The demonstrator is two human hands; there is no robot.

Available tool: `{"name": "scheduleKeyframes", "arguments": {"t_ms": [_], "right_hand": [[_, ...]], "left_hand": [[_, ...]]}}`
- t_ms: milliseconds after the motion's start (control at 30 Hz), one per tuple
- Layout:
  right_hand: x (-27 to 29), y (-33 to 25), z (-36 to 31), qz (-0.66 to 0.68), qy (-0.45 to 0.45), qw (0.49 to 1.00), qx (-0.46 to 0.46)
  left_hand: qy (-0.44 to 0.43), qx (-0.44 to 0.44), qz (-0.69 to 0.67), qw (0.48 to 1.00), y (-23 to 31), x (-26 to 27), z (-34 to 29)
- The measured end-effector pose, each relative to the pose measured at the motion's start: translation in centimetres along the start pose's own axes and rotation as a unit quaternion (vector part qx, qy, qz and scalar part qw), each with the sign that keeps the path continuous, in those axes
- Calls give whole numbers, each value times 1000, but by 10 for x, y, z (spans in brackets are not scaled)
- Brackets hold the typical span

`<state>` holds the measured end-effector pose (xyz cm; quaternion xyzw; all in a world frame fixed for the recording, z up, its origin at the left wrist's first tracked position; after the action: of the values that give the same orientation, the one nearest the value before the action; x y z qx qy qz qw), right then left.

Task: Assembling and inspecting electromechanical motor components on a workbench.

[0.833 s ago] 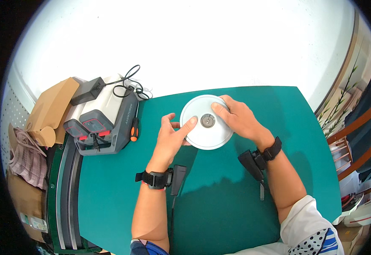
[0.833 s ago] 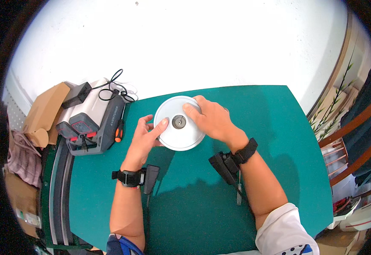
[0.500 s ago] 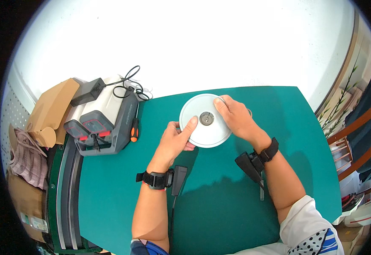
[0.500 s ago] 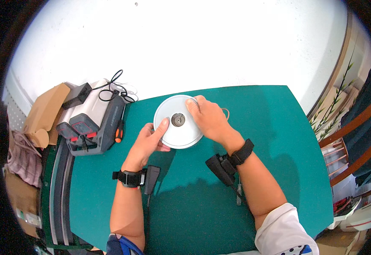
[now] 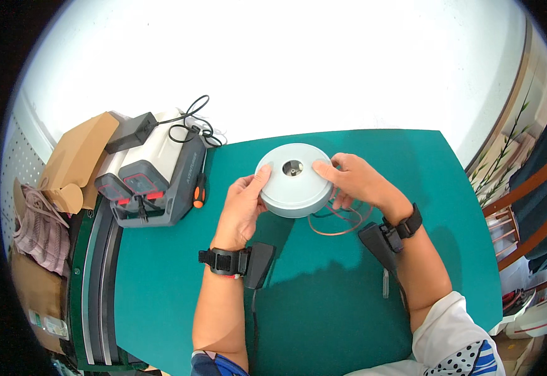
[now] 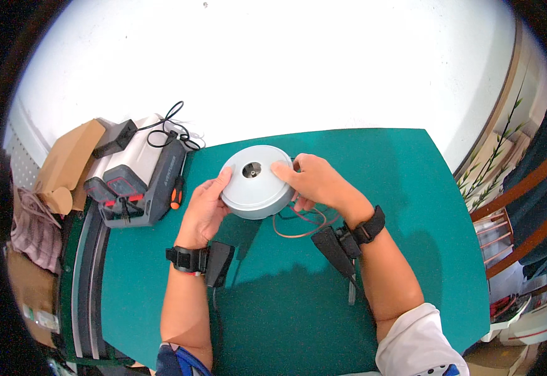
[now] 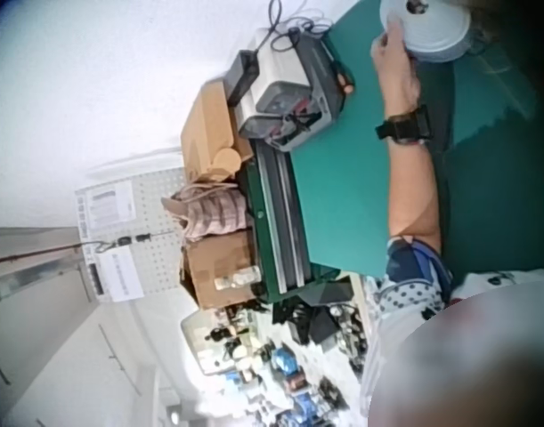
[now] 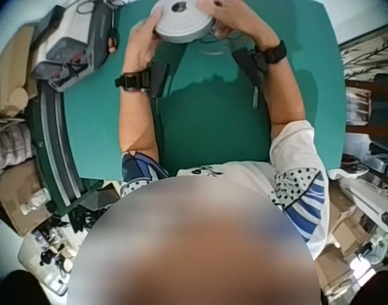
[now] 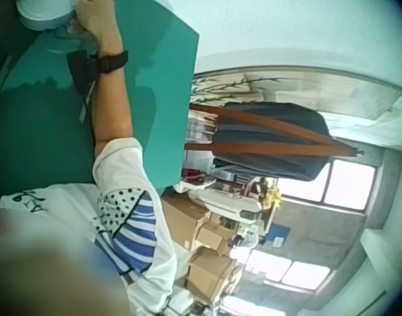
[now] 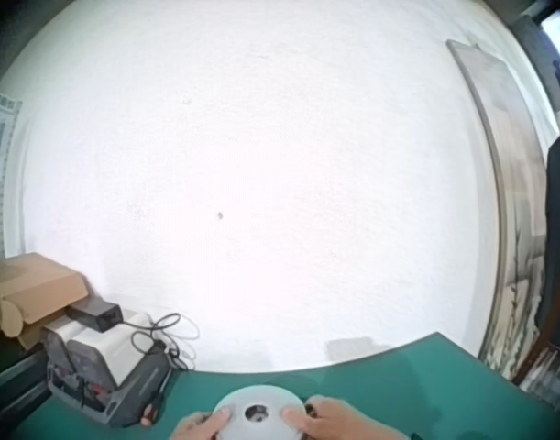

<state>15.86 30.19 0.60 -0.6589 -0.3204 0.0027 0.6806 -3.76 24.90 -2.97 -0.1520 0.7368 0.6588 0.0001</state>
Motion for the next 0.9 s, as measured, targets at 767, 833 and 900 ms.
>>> {"name": "scheduleKeyframes", "arguments": {"t_ms": [767,833,900], "right_hand": [[6,-2,-4,-42,-56,996,59],[9,-2,-2,-52,-51,995,63],[7,-9,-2,-69,-73,987,124]], "left_hand": [[-87,-32,78,993,14,-8,-7],[-88,-27,88,992,16,-10,-9],[-97,-30,84,991,17,-10,-10]]}}
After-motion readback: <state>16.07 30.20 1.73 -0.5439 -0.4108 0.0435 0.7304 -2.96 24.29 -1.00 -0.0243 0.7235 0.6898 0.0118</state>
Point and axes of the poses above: each hand's wrist, its own z-axis towards the middle knuckle, its own x-axis out of the back of the hand, y = z × x, the point moved 8 cm from there along z, towards the middle knuckle, and after that the axes turned 1 degree about y, right-handed, at the moved point
